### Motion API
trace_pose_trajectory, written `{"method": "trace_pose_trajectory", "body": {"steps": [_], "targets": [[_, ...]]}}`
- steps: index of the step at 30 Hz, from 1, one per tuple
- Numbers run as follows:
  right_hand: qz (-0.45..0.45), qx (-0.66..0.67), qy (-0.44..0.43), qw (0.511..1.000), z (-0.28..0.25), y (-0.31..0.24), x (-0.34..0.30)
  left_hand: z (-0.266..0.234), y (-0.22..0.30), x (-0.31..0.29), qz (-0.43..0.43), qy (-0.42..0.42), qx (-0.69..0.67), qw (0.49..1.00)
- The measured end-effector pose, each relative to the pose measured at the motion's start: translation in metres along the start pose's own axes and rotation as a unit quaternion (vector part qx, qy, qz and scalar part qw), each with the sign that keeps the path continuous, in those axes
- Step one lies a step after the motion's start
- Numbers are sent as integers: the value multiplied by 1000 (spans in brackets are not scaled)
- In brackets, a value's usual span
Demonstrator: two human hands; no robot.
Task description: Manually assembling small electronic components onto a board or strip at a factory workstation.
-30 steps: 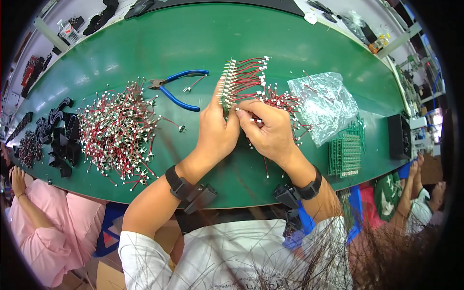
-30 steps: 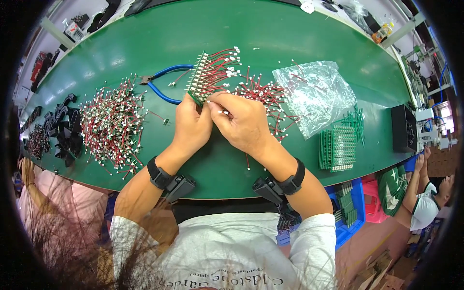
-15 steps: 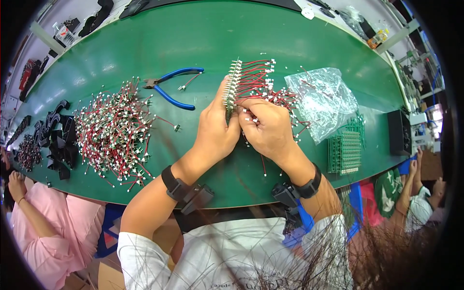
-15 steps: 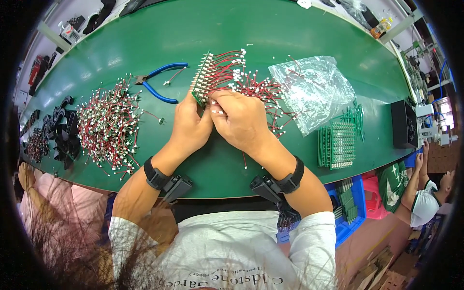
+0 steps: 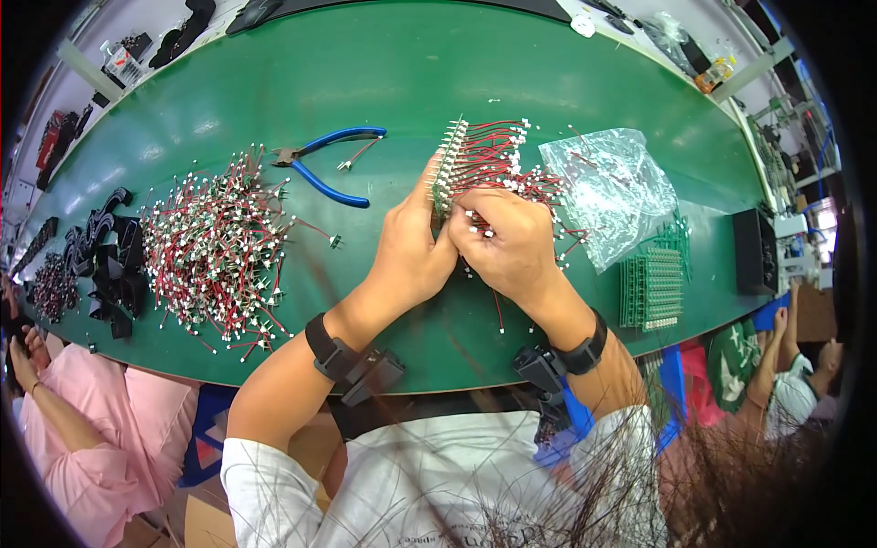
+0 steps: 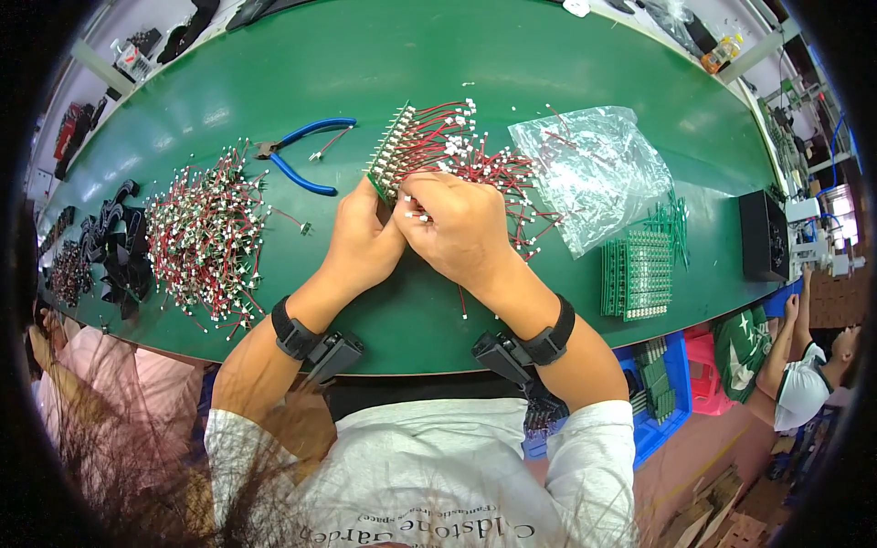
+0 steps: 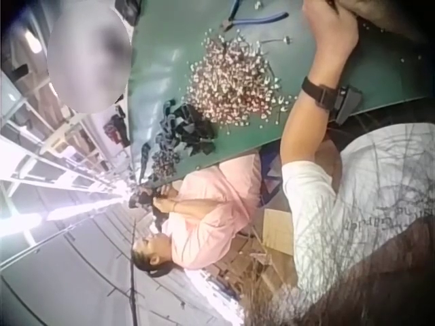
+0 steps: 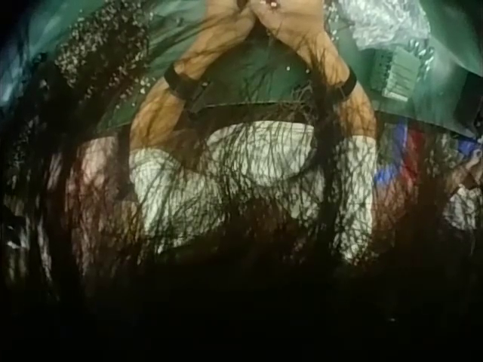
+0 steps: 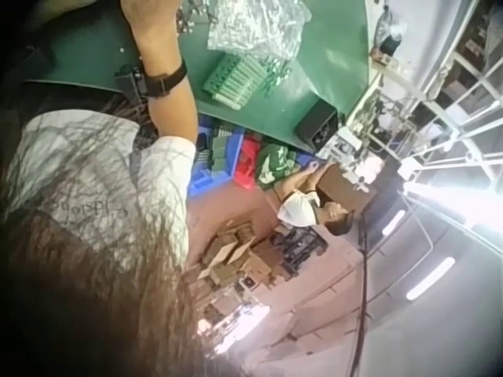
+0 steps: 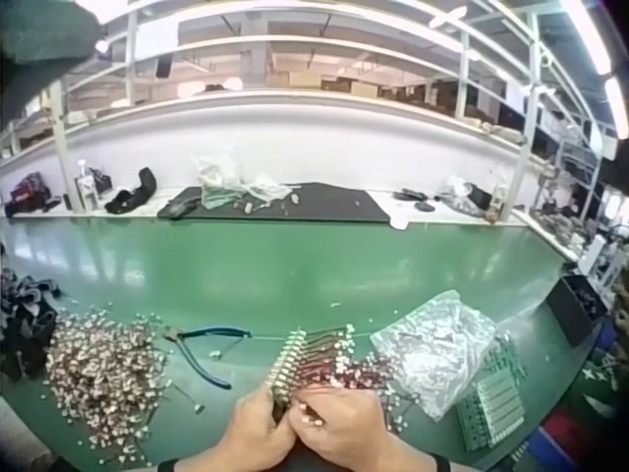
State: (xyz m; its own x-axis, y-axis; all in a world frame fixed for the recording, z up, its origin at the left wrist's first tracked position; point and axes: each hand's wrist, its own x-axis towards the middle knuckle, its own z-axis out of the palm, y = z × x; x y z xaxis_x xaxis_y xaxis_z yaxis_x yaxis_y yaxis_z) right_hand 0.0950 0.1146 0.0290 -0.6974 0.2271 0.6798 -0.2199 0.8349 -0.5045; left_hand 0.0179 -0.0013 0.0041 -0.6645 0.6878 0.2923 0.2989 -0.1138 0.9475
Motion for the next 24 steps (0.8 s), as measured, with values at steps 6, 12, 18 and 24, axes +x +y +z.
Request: {"method": "trace_pose_trajectory", "body": {"steps": [6,12,18,24], "targets": [[-15,-10,0,1000,-2,1,1,0,2,1,-8,-10,-33,999],[-10,-7,-15,1000,-4,0,2,1,2,0,-27,-10,-55,998],[-9,-9,-19,1000,-4,3,0,1,2,-1,-22,-12,-53,998],[-12,-53,-82,995,-10,2,3,-2,8,-1,4,-7,40,999]]}}
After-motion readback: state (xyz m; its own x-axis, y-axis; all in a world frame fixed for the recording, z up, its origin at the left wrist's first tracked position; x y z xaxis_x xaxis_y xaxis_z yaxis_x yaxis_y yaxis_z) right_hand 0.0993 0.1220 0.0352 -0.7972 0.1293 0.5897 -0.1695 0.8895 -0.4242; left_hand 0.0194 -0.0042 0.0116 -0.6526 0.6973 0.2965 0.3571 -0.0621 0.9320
